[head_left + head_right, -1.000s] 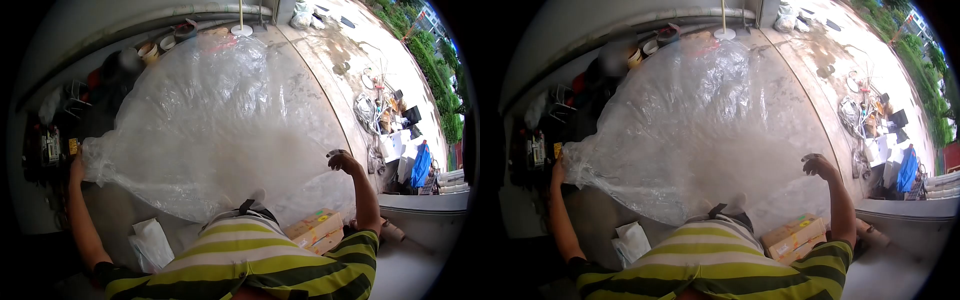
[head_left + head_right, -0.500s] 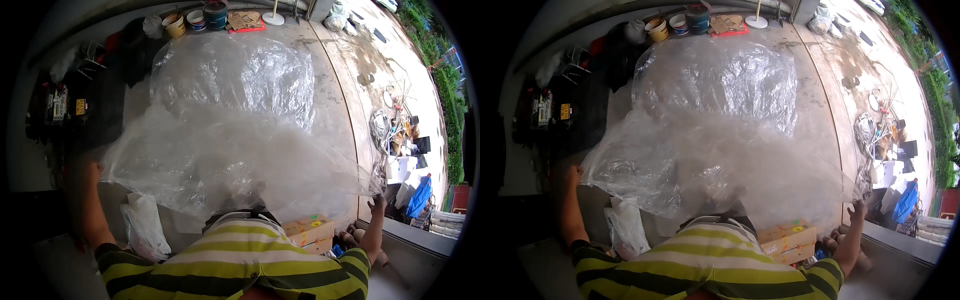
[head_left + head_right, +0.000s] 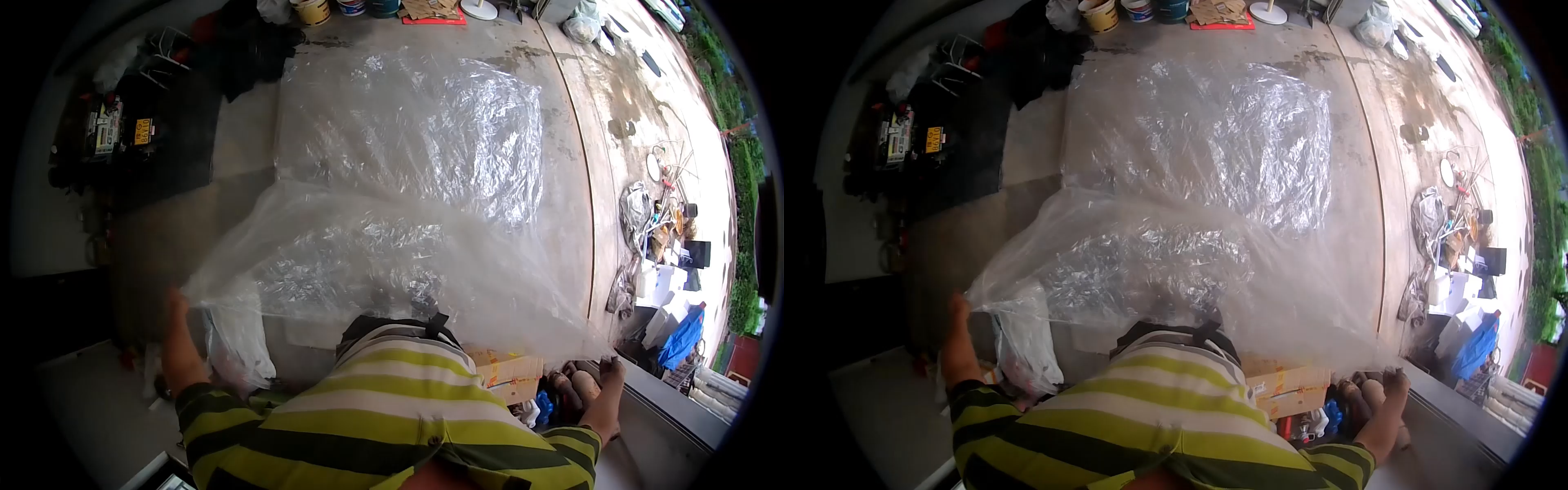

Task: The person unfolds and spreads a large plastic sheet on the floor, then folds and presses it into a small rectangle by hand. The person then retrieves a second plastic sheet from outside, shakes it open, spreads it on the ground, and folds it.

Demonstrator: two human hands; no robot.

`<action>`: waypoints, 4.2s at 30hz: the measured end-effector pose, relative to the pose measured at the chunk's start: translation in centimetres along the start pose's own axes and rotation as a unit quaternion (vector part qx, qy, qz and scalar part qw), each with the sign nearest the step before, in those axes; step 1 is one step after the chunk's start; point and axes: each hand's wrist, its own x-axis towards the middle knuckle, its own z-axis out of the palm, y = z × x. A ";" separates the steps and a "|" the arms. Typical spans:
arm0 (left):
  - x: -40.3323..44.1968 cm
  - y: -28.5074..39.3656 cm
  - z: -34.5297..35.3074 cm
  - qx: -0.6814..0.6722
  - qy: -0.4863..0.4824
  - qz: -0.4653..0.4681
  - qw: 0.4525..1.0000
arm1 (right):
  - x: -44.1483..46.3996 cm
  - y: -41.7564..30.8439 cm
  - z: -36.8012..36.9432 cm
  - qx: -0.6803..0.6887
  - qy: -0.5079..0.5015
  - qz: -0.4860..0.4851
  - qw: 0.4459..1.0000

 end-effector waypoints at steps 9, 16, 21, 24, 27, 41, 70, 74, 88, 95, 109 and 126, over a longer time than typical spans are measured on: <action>8.0 -2.6 -2.4 -0.507 -0.151 -0.147 0.836 | 15.4 -7.8 5.2 -0.167 0.074 -0.072 0.981; 20.7 6.1 -7.0 -0.573 -0.127 -0.189 0.787 | 17.9 -17.5 17.7 -0.197 0.081 -0.112 0.971; 34.9 16.7 -12.2 -0.635 -0.097 -0.238 0.729 | 21.7 -23.4 27.7 -0.118 0.018 -0.083 0.989; 39.3 23.1 -13.4 -0.666 -0.112 -0.163 0.719 | 25.1 -25.8 33.0 -0.126 -0.035 -0.078 0.988; 38.7 28.3 -14.0 -0.655 -0.114 -0.102 0.740 | 32.3 -25.3 35.7 -0.478 -0.209 -0.379 0.765; 43.4 39.7 -4.4 -0.328 -0.173 -0.037 0.928 | 45.5 -14.2 53.7 -0.592 -0.040 -0.348 0.726; 39.8 78.7 38.8 -0.341 0.255 0.278 0.861 | 65.0 21.1 80.5 -0.152 0.101 -0.300 0.936; 21.3 91.6 34.8 -0.261 -0.037 0.404 0.876 | 53.0 30.5 86.8 -0.447 -0.165 -0.557 0.680; 22.3 104.6 42.3 -0.194 -0.106 0.438 0.871 | 43.2 40.2 105.1 -0.626 -0.294 -0.537 0.484; 23.8 106.1 45.6 -0.173 -0.160 0.362 0.902 | 47.0 40.0 106.4 -0.667 -0.379 -0.398 0.503; 13.7 89.3 36.3 -0.197 0.010 0.546 0.814 | 37.3 39.5 90.2 -0.437 -0.344 -0.667 0.495; 18.6 65.7 52.4 -0.203 0.089 0.273 0.936 | 40.9 46.8 72.6 -0.543 -0.308 -0.643 0.443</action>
